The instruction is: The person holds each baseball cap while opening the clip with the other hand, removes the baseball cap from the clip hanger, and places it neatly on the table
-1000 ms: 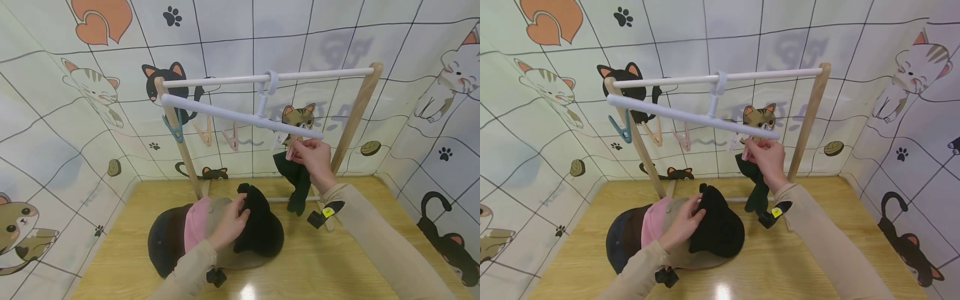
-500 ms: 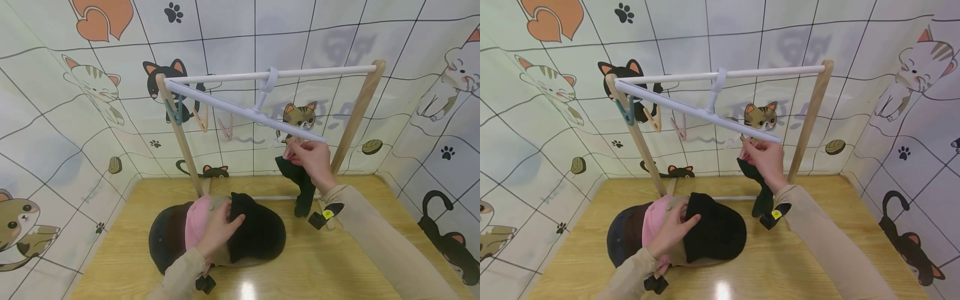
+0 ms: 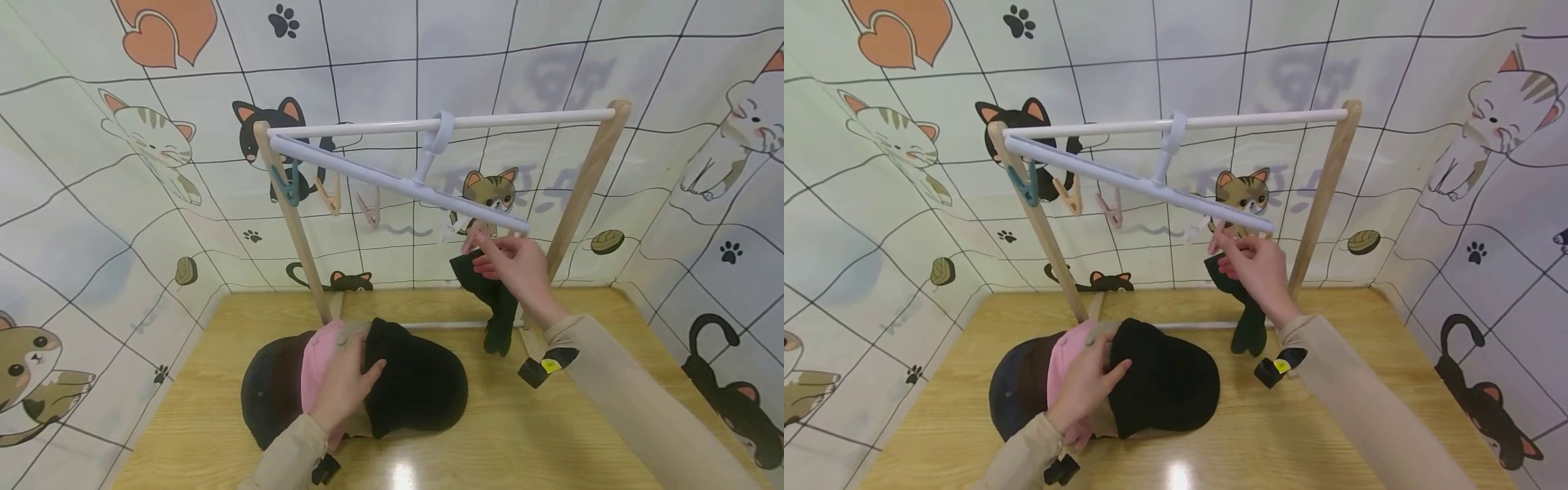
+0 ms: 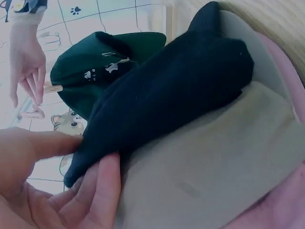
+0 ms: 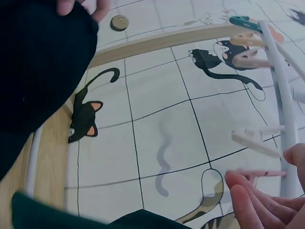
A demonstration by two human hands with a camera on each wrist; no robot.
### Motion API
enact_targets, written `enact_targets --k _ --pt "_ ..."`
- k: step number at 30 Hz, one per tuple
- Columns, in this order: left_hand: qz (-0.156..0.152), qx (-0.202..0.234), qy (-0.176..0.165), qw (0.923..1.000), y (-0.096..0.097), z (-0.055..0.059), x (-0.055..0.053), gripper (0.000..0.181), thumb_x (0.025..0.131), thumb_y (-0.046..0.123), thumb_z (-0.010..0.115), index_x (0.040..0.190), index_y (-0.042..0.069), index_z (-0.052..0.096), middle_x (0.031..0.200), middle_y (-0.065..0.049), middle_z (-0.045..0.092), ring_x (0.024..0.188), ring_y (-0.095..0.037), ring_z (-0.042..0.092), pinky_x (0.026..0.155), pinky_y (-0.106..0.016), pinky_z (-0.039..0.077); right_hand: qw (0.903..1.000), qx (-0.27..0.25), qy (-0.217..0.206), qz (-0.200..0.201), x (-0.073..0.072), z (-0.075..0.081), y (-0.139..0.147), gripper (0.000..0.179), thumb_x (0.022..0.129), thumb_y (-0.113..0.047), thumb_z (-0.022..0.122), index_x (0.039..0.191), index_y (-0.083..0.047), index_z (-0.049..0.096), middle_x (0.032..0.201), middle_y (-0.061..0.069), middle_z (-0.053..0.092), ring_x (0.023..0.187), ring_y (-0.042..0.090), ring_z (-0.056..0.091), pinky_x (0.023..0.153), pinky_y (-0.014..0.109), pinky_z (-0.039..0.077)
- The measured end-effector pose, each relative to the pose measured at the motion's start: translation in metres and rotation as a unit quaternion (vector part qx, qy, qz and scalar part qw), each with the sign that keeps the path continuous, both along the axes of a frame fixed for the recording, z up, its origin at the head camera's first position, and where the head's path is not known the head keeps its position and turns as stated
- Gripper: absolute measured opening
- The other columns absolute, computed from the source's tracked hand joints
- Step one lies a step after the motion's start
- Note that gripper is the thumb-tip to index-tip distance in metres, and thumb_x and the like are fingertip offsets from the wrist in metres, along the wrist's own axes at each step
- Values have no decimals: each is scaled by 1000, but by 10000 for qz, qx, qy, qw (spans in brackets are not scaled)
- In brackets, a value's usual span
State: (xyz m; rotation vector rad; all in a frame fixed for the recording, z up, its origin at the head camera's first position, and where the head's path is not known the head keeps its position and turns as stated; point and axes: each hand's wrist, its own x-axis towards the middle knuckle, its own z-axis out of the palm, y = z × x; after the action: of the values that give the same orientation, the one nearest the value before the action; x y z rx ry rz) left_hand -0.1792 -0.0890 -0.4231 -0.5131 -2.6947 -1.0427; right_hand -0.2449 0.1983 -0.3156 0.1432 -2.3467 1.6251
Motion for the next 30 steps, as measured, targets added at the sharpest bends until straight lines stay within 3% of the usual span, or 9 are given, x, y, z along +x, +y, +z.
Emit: enact_targets --k 3,5,8,10,12,17,20,24,30 --pt "-108 -68 0 9999 -4 4 0 45 85 11 73 121 -4 51 65 3 46 56 -11 44 55 -28 43 9966 410 655 -287 6 3 3 45 96 -37 59 112 5 63 86 22 70 69 10 69 62 21 53" --pt "-157 -139 65 9998 -6 8 -1 42 85 11 73 119 -3 53 62 5 42 52 -9 42 50 -25 39 9883 633 1253 -588 8 6 6 35 96 -30 61 108 3 63 81 18 70 64 5 65 61 16 50" --pt "39 -611 731 9954 -11 15 -6 30 81 15 76 105 3 64 62 6 45 58 -11 48 57 -29 44 9677 1025 2054 -1042 7 11 11 24 93 -16 64 107 4 61 77 12 64 67 8 59 62 14 45" --pt "260 -880 1045 9903 -14 20 -10 21 79 16 78 95 6 68 64 6 49 62 -14 52 61 -32 45 9567 1335 2288 -1205 3 14 15 26 90 -10 64 111 5 58 84 13 60 76 17 56 66 18 44" --pt "417 -1024 1113 9876 -17 25 -15 16 78 15 78 90 7 70 66 5 54 65 -15 54 63 -35 47 9544 1575 2242 -1187 0 15 19 34 88 -8 64 118 5 55 96 16 56 89 24 51 74 27 43" --pt "347 -836 280 9955 -22 35 -20 14 85 10 71 96 2 67 64 2 61 52 -9 53 47 -29 44 9606 1979 1815 -717 -11 9 29 53 86 -9 63 134 5 45 127 24 48 114 39 41 90 51 34" --pt "277 -859 208 9957 -22 38 -21 13 86 10 69 96 2 67 63 2 62 51 -9 54 45 -28 43 9632 2093 1649 -349 -19 0 33 58 89 -8 61 141 3 40 136 27 44 124 44 38 98 58 28" --pt "89 -830 366 9958 -19 41 -21 10 85 9 69 93 3 67 64 2 63 53 -10 57 47 -28 43 9673 2039 1499 -196 -26 -12 36 55 94 -9 57 144 -1 38 136 27 46 123 44 41 94 58 31" --pt "-63 -888 682 9937 -14 47 -23 8 88 11 67 92 5 66 63 4 64 52 -10 58 45 -27 42 9657 1713 1832 -677 -28 -18 35 38 94 -10 59 129 0 50 115 23 59 100 36 52 74 42 35"
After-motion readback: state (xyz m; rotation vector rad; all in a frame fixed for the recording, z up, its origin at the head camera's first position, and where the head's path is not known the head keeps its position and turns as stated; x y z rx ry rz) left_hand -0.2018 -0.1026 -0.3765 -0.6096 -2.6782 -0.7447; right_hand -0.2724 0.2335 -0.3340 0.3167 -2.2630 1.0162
